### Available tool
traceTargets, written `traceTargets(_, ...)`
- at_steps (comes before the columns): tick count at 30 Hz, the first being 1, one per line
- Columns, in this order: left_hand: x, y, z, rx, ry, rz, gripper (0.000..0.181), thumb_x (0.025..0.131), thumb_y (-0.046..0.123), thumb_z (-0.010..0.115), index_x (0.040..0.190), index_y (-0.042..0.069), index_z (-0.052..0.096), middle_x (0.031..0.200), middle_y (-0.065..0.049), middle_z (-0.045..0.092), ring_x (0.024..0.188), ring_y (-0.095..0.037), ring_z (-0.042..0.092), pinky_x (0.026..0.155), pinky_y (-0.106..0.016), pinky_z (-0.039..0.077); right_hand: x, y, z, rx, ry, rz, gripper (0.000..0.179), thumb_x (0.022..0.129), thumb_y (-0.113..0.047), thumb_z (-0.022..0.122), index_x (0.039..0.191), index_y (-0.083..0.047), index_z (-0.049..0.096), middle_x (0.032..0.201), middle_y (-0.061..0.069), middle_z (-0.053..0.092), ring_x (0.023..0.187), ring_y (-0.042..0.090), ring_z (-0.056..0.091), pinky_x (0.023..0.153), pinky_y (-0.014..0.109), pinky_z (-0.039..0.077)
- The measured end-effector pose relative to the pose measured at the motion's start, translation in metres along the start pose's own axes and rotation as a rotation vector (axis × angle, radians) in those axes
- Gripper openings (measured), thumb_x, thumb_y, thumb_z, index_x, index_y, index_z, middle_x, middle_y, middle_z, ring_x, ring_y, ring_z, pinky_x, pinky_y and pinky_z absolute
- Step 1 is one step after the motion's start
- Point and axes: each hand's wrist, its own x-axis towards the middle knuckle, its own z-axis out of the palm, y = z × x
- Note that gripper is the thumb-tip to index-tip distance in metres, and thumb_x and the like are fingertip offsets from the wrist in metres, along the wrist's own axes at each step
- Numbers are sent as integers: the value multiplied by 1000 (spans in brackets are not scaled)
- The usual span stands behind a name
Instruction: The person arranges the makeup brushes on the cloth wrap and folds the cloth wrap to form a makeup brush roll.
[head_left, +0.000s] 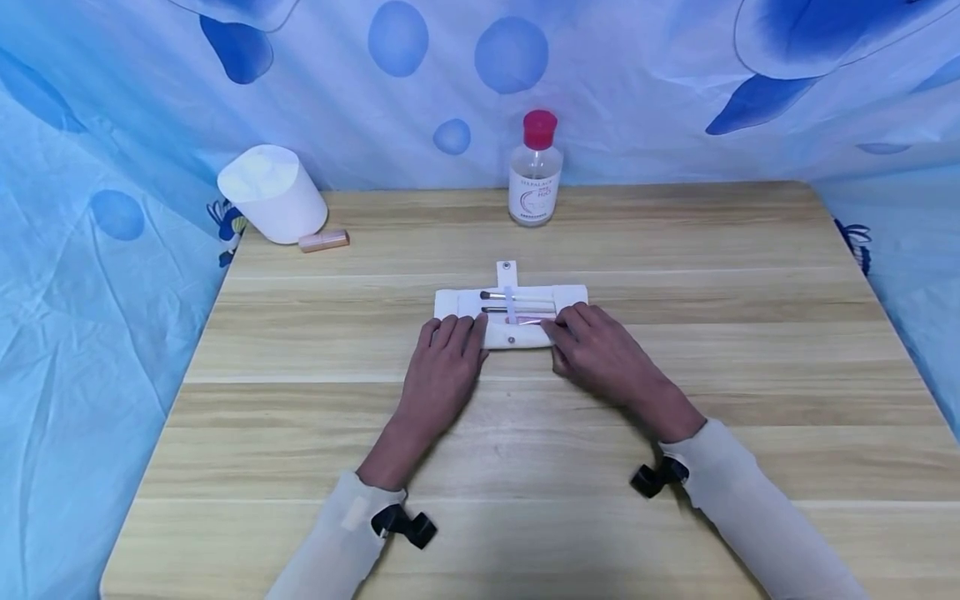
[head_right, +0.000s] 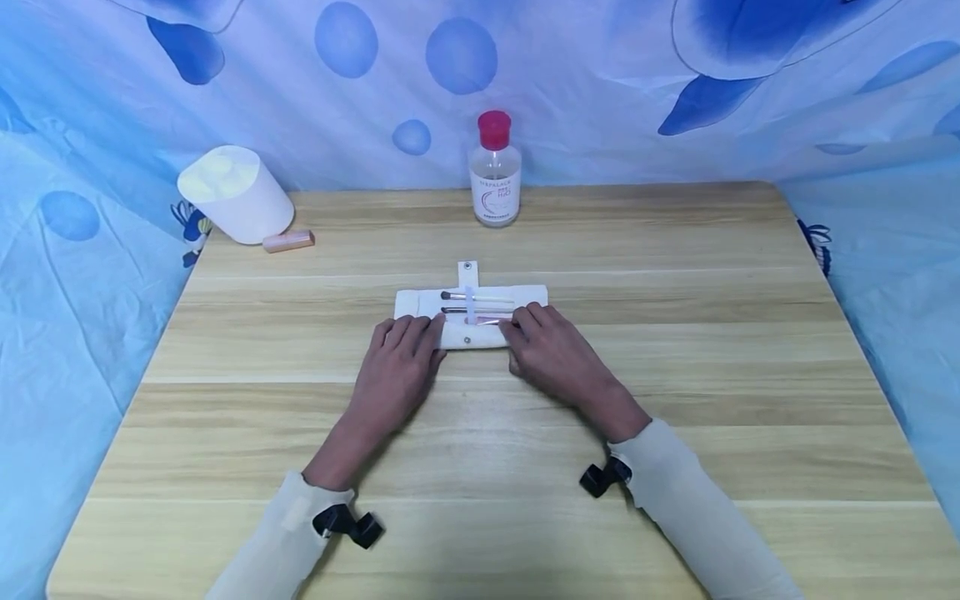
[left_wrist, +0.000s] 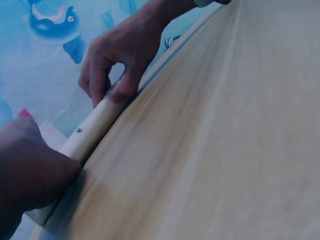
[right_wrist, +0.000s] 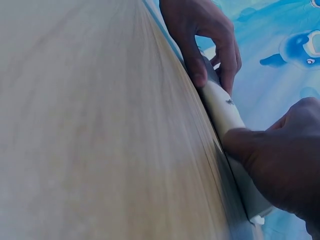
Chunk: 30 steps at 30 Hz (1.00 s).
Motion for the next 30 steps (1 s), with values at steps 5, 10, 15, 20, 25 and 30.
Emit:
traceTargets(5,-1,0,3,-57,13,-21,44,104,27,54,140,1,55,124,-15,59,116,-32,50,105,-49,35,-2,1,1,111,-2,20,35,92,-16,56,118,4,70,100,15,63,92,30,58,81,42,52)
traceTargets(10,-3,0,5,-153,-8,-49,40,104,25,52,134,0,60,125,-15,55,118,-33,49,107,-50,32,-4,-1,0,211,-32,69,35,96,-19,52,121,1,67,105,12,63,99,28,58,88,43,49)
traceTargets(15,-1,-1,6,-294,18,-77,38,102,21,55,132,-1,60,121,-15,51,118,-37,45,104,-52,33,-4,0,-2,281,-14,119,34,97,-19,51,122,-3,68,112,12,57,102,28,52,88,43,46)
traceTargets(20,1,-4,12,-418,54,-104,38,102,19,56,134,-1,60,105,-11,49,107,-33,45,98,-51,35,-2,1,-2,310,-22,152,30,97,-12,55,122,-3,68,107,10,56,99,26,51,85,40,45)
traceTargets(25,2,-5,13,-494,85,-132,30,102,22,55,129,8,59,95,-7,46,99,-31,46,92,-47,36,-1,1,-2,350,4,198,25,97,-8,58,121,-5,66,104,7,60,98,24,54,87,41,46)
traceTargets(30,1,-3,13,-505,121,-133,21,102,20,55,115,7,63,101,-8,51,101,-31,47,89,-48,36,0,-1,1,403,36,237,20,99,-8,56,117,-7,65,103,4,64,96,22,56,89,40,45)
